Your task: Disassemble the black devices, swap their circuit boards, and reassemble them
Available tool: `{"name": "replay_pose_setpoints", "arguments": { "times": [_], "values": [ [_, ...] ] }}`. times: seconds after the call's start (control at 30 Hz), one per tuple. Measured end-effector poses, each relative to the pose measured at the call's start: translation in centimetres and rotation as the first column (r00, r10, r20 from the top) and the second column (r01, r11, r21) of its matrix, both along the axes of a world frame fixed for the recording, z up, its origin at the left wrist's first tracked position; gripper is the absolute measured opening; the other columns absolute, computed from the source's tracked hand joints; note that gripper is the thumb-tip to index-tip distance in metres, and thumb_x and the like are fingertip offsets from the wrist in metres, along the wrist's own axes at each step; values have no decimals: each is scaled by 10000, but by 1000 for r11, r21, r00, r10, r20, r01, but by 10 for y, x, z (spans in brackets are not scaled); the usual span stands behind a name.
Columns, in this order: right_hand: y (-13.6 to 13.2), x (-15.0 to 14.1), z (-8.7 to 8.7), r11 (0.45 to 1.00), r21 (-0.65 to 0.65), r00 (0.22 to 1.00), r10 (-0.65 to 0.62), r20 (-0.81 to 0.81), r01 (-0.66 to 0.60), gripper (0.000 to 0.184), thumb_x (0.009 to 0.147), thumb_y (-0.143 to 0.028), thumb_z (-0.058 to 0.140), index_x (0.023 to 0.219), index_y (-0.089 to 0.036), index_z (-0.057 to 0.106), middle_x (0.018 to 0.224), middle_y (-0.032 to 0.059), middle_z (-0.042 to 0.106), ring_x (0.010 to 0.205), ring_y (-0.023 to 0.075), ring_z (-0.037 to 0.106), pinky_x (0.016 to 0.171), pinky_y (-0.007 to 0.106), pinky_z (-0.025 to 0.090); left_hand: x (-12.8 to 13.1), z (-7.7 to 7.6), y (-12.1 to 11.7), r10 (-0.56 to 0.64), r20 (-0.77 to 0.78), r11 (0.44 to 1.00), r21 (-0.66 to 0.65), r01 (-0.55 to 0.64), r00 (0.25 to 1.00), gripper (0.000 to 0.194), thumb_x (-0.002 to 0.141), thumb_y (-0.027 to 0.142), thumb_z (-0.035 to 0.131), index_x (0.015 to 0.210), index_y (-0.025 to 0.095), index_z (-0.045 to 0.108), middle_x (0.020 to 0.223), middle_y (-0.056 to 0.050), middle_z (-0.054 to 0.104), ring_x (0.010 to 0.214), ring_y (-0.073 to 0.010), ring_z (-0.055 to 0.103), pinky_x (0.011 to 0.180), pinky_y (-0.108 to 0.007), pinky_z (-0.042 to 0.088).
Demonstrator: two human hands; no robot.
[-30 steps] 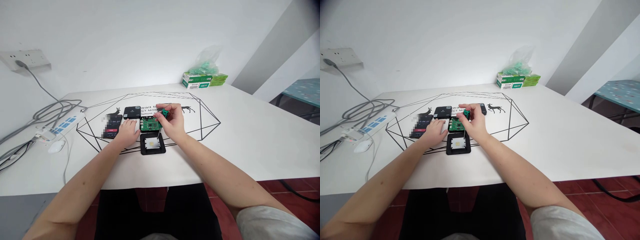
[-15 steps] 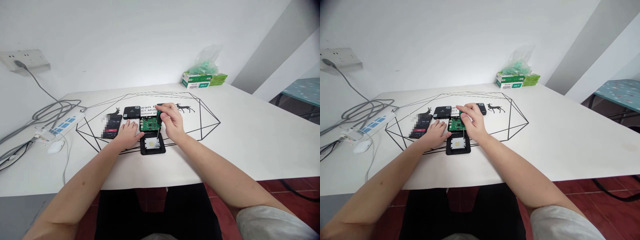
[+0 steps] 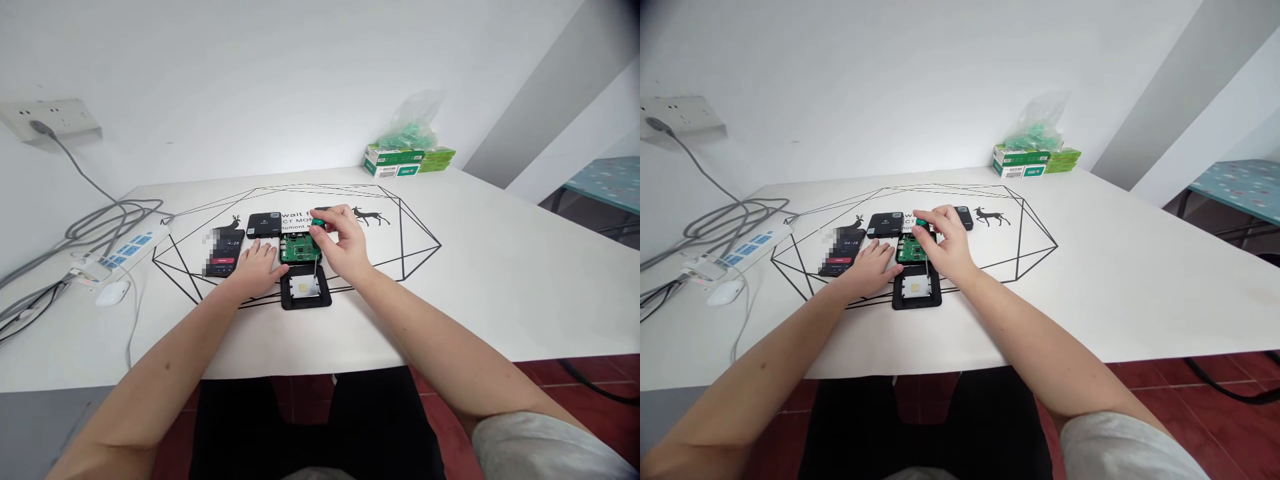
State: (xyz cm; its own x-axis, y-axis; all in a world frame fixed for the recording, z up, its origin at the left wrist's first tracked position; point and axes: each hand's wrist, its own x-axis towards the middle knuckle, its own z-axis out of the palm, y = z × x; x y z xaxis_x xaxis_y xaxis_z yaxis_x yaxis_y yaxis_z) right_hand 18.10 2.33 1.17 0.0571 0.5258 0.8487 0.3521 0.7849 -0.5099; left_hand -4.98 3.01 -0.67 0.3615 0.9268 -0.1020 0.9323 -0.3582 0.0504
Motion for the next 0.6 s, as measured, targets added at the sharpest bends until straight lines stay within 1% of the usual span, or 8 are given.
{"name": "replay_pose_setpoints", "arguments": {
  "times": [0.1,0.17,0.2,0.27,0.37,0.43,0.53,0.6],
  "values": [
    [1,-2,-4,999,-30,997,25,-71,-27,219,954,-419,759,1136,-303,724,1175,72,632,1005,220,690,804,434,643,0,-1,0,1,1,1000,-23,-1,1000,813,1103,645,274,1703,99,325,1802,-181,246,1690,-398,93,1327,-577,199],
    [1,-5,-7,993,-87,986,69,-153,-84,257,928,-414,794,1116,-297,663,1334,82,644,988,210,738,774,413,655,0,-1,0,-4,0,999,-36,4,1000,830,1104,650,260,1716,89,291,1813,-183,202,1693,-403,61,1330,-589,174],
    [0,-6,-8,987,-120,978,88,-189,-112,287,916,-408,809,1112,-298,630,1366,77,662,943,196,755,755,400,656,0,-1,-1,-7,-2,999,-42,7,1000,835,1105,652,253,1718,86,285,1815,-184,192,1694,-404,47,1333,-591,163],
    [-1,-8,-10,975,-164,964,104,-245,-147,340,895,-397,833,1099,-303,577,1326,57,728,850,172,764,735,385,654,0,0,-1,-8,-10,998,-59,8,1000,847,1105,655,238,1721,75,277,1818,-186,175,1695,-403,21,1338,-589,148],
    [-4,-9,-9,978,-158,959,93,-267,-139,368,862,-383,866,1051,-300,561,1231,34,791,797,162,761,744,380,648,0,1,-3,-10,-20,996,-84,8,1000,856,1105,655,220,1728,68,259,1823,-182,145,1695,-394,-18,1344,-587,136],
    [-5,-7,-7,988,-104,970,88,-227,-113,305,884,-382,846,1047,-295,603,1203,38,802,871,179,773,764,380,643,-1,1,-3,-14,-24,996,-91,12,1000,855,1105,656,211,1734,78,245,1826,-174,132,1695,-389,-29,1346,-592,133],
    [-6,-3,-3,996,15,991,93,-100,-92,135,1005,-377,693,1105,-286,693,1176,64,806,1052,214,766,827,401,634,-1,2,-3,-20,-35,995,-95,16,999,855,1107,662,197,1740,89,231,1829,-165,126,1695,-385,-37,1347,-594,126],
    [-6,0,-2,995,47,996,84,-28,-83,178,1046,-367,614,1153,-281,727,1164,73,808,1078,223,753,866,426,621,-2,2,-3,-24,-40,995,-93,21,999,853,1108,665,199,1740,93,234,1828,-165,132,1694,-389,-38,1345,-597,129]
  ]
}}
